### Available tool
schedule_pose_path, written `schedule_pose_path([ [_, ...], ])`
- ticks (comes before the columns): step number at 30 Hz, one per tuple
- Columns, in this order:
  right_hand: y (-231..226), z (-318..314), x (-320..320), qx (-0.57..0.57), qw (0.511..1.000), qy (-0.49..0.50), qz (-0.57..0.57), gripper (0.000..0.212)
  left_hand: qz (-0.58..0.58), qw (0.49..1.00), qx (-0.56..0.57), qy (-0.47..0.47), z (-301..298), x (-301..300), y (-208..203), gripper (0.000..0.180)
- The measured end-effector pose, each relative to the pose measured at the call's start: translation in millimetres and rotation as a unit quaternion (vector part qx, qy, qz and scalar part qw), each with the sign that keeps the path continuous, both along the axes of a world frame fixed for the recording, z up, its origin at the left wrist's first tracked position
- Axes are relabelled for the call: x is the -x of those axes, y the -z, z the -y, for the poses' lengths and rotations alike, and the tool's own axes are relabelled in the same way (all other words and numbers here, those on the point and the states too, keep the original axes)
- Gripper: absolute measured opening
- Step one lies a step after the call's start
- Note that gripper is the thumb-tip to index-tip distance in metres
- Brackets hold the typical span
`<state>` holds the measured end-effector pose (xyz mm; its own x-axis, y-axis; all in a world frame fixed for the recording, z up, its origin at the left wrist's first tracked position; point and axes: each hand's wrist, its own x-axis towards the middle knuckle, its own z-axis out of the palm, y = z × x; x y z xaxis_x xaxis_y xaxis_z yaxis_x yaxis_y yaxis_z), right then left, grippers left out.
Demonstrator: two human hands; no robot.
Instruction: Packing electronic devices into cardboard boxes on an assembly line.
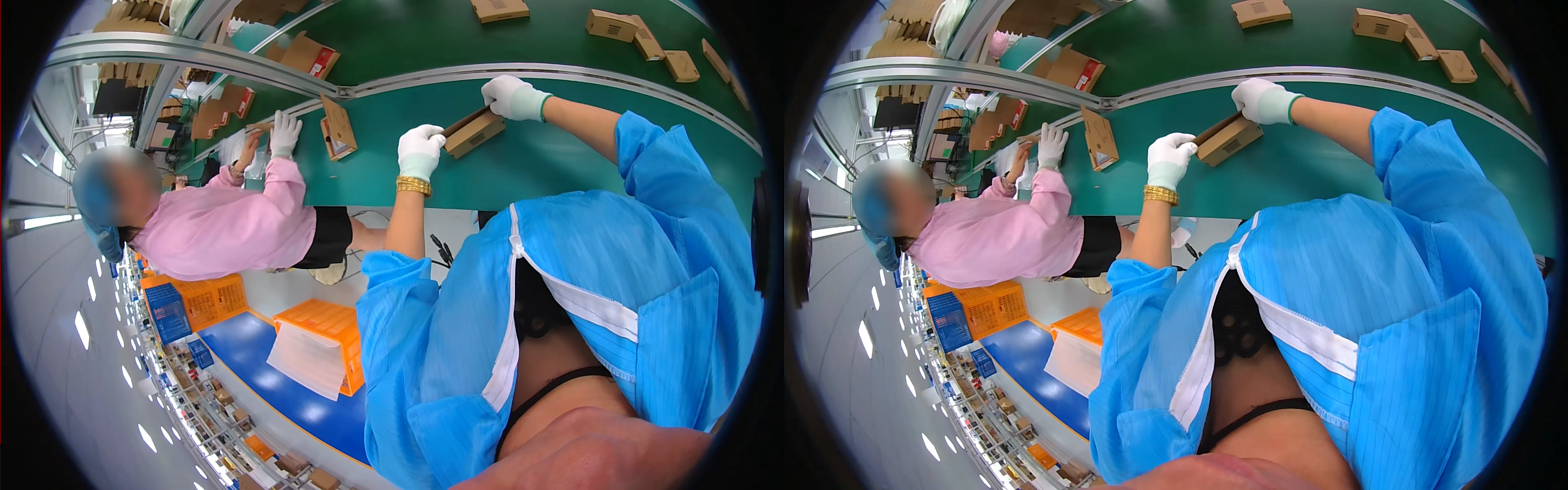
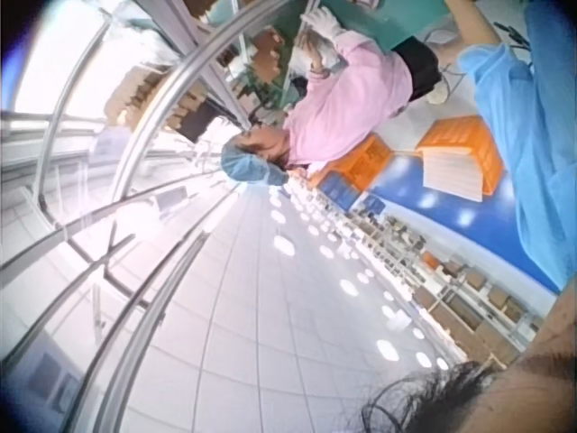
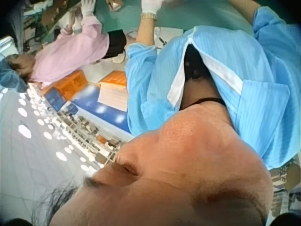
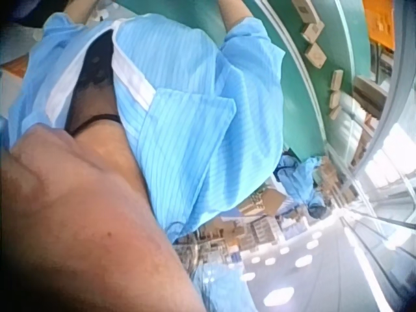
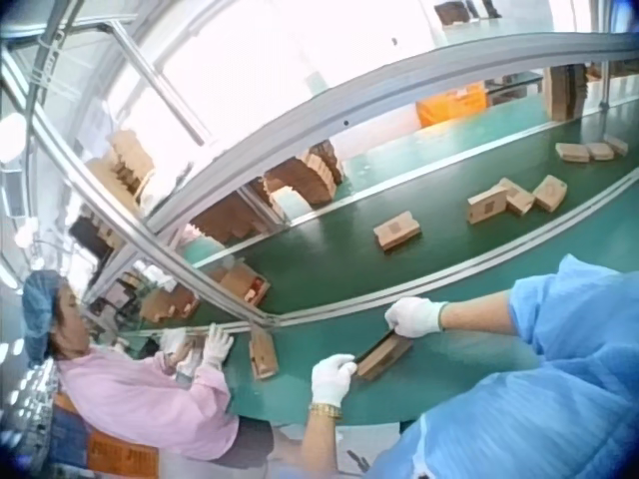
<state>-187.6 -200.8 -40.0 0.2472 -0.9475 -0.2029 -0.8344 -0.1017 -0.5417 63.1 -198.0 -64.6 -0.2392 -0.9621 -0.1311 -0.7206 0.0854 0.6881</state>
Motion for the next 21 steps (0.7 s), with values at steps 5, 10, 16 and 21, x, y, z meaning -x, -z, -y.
schedule_pose_path([
  [5, -7, 1, 1, -0.060, 0.998, -0.022, -0.013, 0.011, -0.020, 0.999, -0.019, -0.021, -12, 1, 4, 0.018],
  [10, 30, -32, 14, 0.118, 0.990, -0.025, 0.069, 0.016, 0.090, 0.973, 0.203, 0.062, -57, 7, 9, 0.041],
  [16, 40, -30, 26, 0.212, 0.970, -0.114, 0.032, 0.025, 0.120, 0.937, 0.319, 0.070, -47, 17, 12, 0.038],
  [21, 7, -21, 12, 0.109, 0.982, -0.150, -0.042, 0.031, 0.184, 0.974, 0.054, 0.124, -18, 24, 0, 0.039],
])
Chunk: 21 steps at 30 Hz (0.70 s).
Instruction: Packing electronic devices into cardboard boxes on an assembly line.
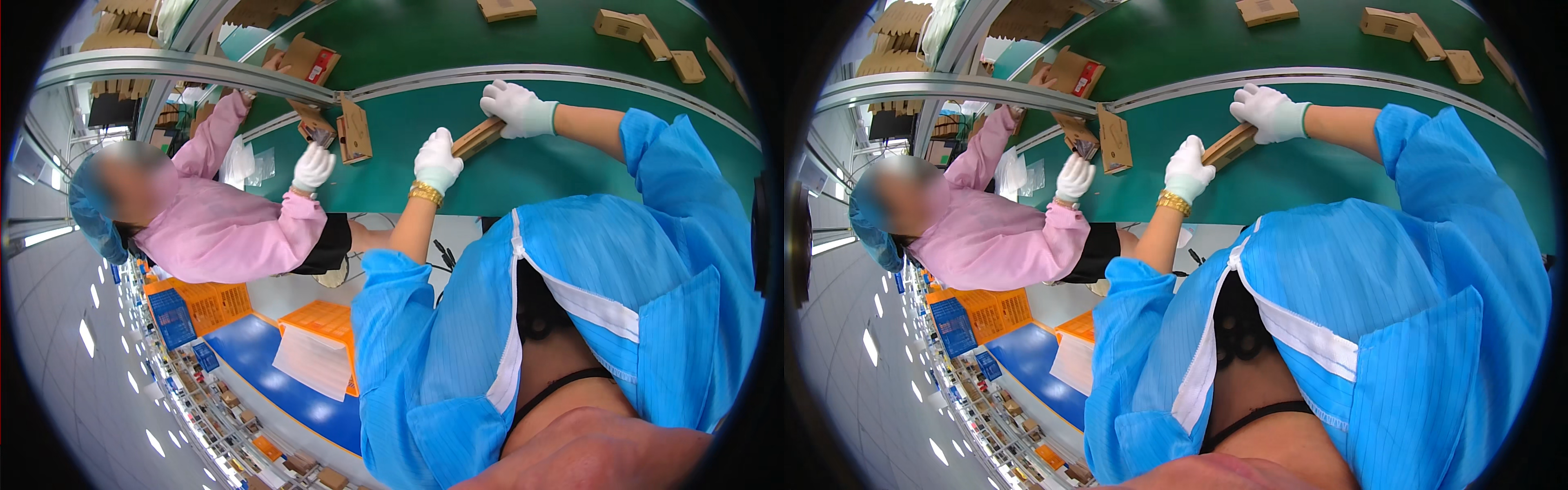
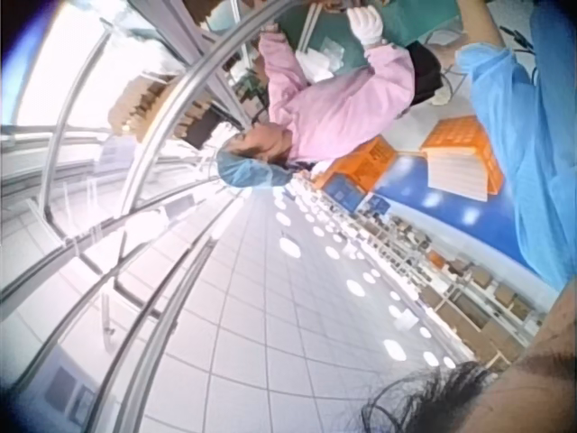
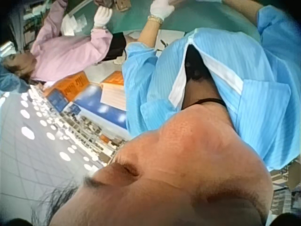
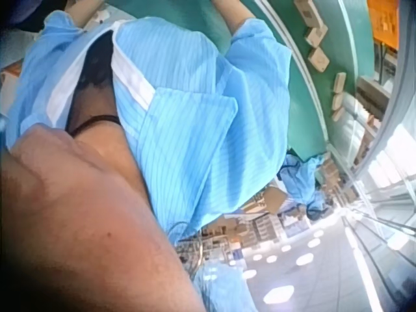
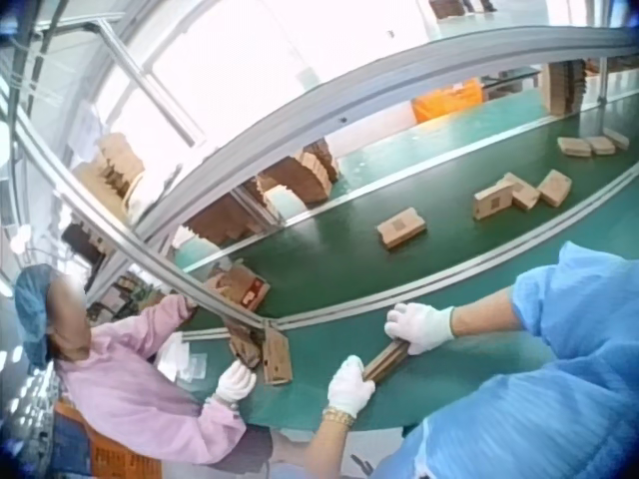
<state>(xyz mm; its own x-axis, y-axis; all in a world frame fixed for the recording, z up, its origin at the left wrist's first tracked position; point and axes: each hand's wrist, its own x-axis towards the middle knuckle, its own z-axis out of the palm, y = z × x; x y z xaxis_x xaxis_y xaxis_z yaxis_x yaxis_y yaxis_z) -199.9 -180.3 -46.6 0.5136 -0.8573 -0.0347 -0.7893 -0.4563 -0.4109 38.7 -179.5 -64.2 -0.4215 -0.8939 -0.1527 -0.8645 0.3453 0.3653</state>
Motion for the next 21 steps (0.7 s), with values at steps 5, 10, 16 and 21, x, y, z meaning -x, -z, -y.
schedule_pose_path([
  [5, 15, -5, -14, 0.019, 0.990, -0.028, -0.139, 0.057, 0.154, 0.987, 0.035, 0.009, -5, 12, 16, 0.055],
  [10, 36, 1, -13, 0.104, 0.984, -0.020, -0.142, 0.059, 0.142, 0.989, 0.047, -0.009, -1, 13, 16, 0.066],
  [16, 14, 33, 3, 0.065, 0.989, 0.065, -0.115, 0.035, -0.078, 0.975, 0.121, -0.169, -27, 6, 20, 0.091],
  [21, -37, 81, 0, 0.233, 0.953, 0.145, -0.125, 0.085, -0.393, 0.787, 0.200, -0.432, 2, -80, 34, 0.047],
])
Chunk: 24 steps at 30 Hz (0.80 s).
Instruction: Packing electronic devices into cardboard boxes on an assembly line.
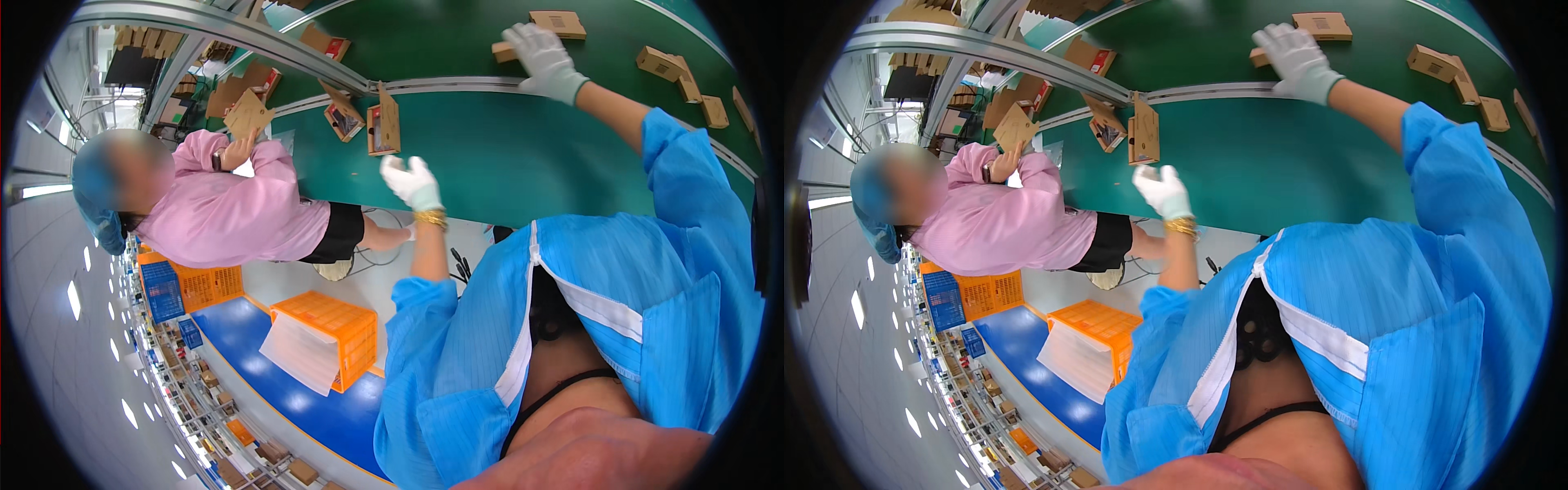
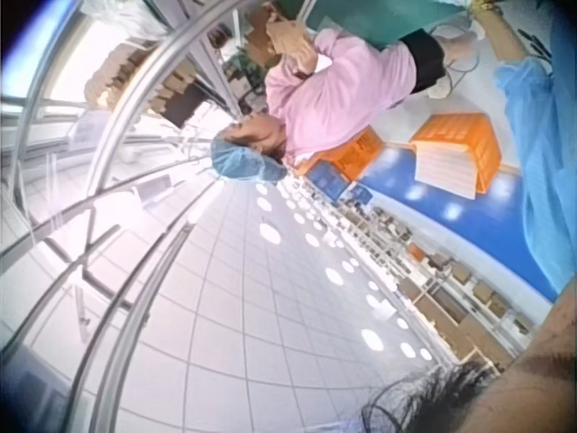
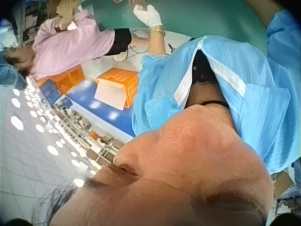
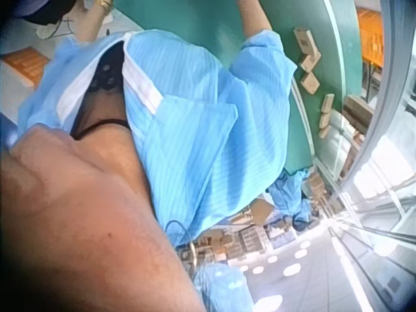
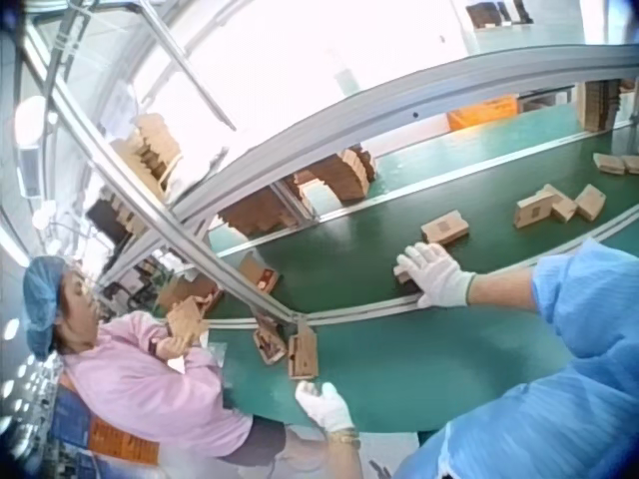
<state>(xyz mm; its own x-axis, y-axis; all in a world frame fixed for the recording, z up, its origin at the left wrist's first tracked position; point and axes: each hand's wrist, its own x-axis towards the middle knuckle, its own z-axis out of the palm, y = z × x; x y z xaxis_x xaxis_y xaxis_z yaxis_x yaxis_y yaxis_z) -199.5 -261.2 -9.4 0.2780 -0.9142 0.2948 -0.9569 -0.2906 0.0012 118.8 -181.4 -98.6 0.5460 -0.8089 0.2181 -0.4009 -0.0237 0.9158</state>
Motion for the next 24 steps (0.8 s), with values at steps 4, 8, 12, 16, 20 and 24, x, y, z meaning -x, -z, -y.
schedule_pose_path([
  [4, 12, -16, -124, -0.295, 0.932, -0.123, 0.170, 0.105, -0.055, 0.984, -0.111, 0.125, 52, -56, 8, 0.064],
  [8, 43, -13, -199, -0.381, 0.830, 0.015, 0.406, 0.118, -0.176, 0.954, -0.094, 0.225, 45, 3, 50, 0.058],
  [12, 85, 34, -174, -0.253, 0.858, 0.034, 0.446, 0.054, -0.107, 0.954, -0.048, 0.278, 0, 43, 52, 0.036],
  [16, 82, 51, -149, -0.192, 0.880, -0.023, 0.434, 0.038, -0.126, 0.991, -0.036, -0.024, -7, -4, 31, 0.043],
  [20, 71, 48, -130, -0.291, 0.853, -0.054, 0.429, 0.032, -0.278, 0.938, -0.208, 0.012, 24, -44, 18, 0.059],
  [24, 114, 33, -96, -0.328, 0.833, -0.081, 0.438, 0.066, -0.172, 0.956, -0.186, 0.148, 53, -23, 52, 0.051],
])
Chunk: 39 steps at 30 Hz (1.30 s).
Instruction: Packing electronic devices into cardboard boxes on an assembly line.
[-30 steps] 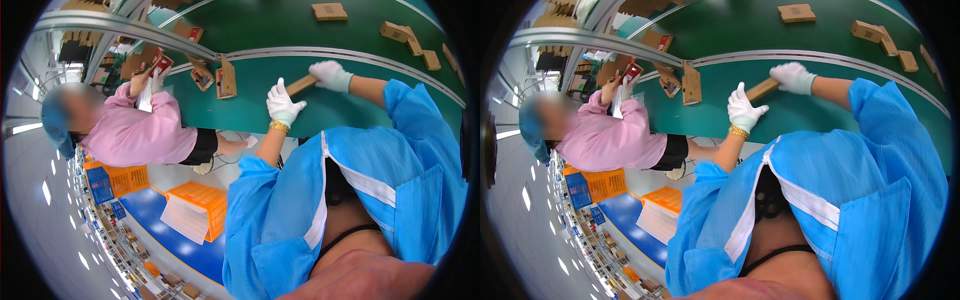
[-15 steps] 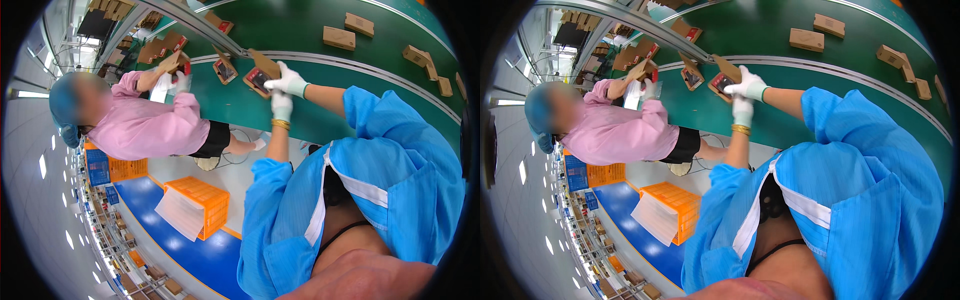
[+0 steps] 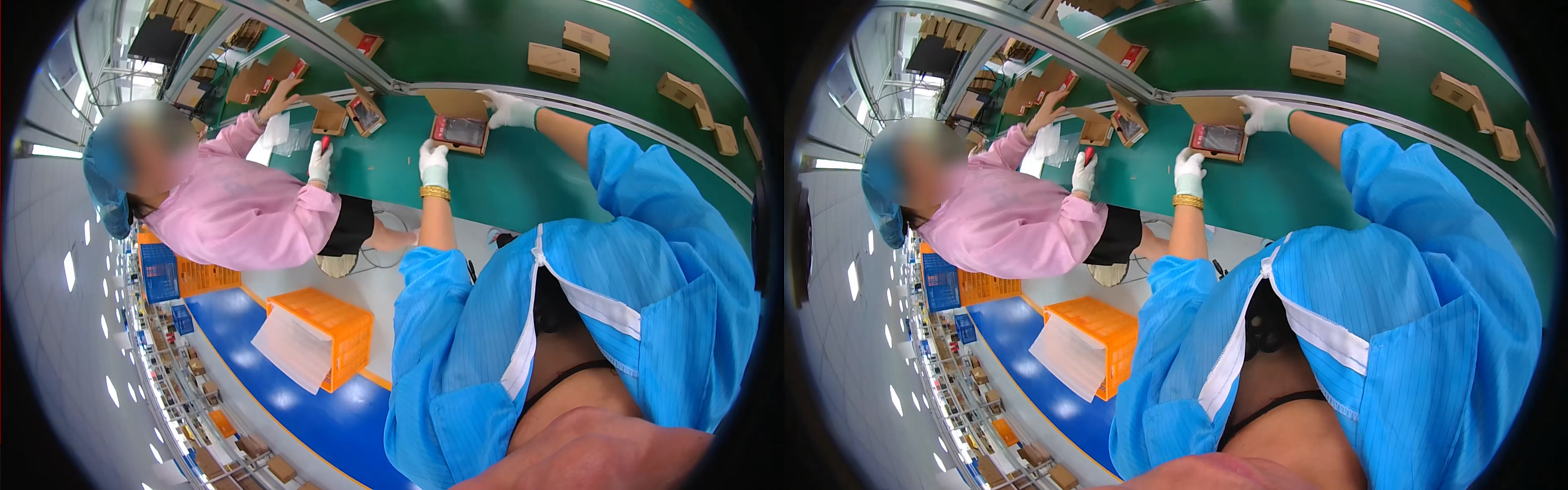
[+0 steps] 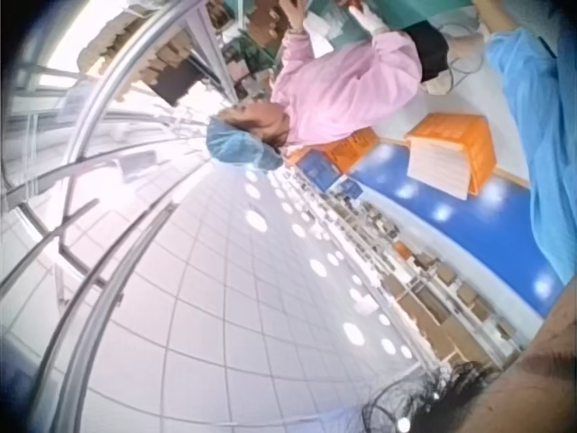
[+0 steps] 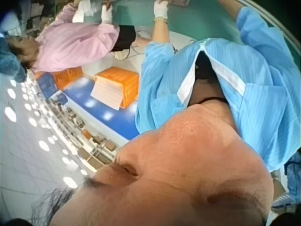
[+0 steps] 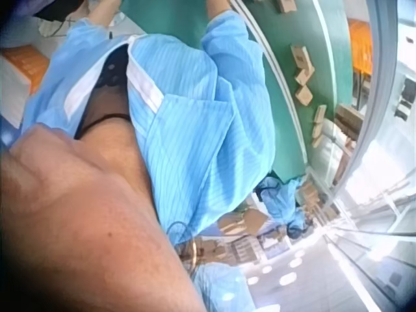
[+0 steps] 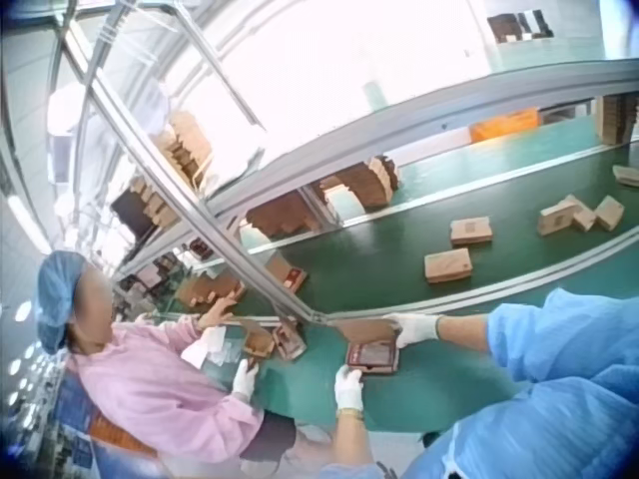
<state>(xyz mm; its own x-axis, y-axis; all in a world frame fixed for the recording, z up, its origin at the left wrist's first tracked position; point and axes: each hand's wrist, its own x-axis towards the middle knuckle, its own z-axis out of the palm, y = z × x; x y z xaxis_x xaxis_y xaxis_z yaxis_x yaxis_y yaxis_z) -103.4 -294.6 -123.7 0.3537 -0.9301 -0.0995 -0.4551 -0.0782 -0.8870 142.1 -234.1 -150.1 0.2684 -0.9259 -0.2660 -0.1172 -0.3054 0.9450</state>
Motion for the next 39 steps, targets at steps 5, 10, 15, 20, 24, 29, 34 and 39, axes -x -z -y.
schedule_pose_path([
  [5, -27, -20, -21, -0.084, 0.985, 0.136, 0.061, 0.053, -0.031, 0.995, -0.087, 0.046, -21, 31, 2, 0.045],
  [10, -58, -36, 11, -0.084, 0.995, 0.037, 0.045, 0.041, -0.064, 0.997, -0.035, -0.020, -34, 20, -30, 0.067],
  [15, -74, -59, 35, -0.016, 0.990, -0.102, 0.095, 0.048, -0.315, 0.932, 0.093, 0.155, -49, 38, -43, 0.062],
  [20, -81, -116, 45, 0.345, 0.924, -0.090, -0.137, 0.053, -0.520, 0.840, -0.151, 0.027, -58, 61, -79, 0.054],
  [24, -62, -110, 62, 0.076, 0.995, 0.000, -0.063, 0.040, -0.299, 0.943, -0.021, 0.143, -75, 74, -67, 0.061],
  [29, -42, -87, 72, 0.041, 0.995, -0.058, -0.063, 0.046, -0.290, 0.957, -0.027, 0.022, -70, 86, -31, 0.032],
  [34, -96, -65, 78, 0.069, 0.967, -0.093, -0.226, 0.023, -0.229, 0.972, -0.033, -0.033, -70, 95, -33, 0.023],
  [39, -102, -48, 56, 0.014, 0.932, -0.148, -0.331, 0.014, -0.199, 0.978, -0.045, -0.034, -70, 99, -38, 0.022],
])
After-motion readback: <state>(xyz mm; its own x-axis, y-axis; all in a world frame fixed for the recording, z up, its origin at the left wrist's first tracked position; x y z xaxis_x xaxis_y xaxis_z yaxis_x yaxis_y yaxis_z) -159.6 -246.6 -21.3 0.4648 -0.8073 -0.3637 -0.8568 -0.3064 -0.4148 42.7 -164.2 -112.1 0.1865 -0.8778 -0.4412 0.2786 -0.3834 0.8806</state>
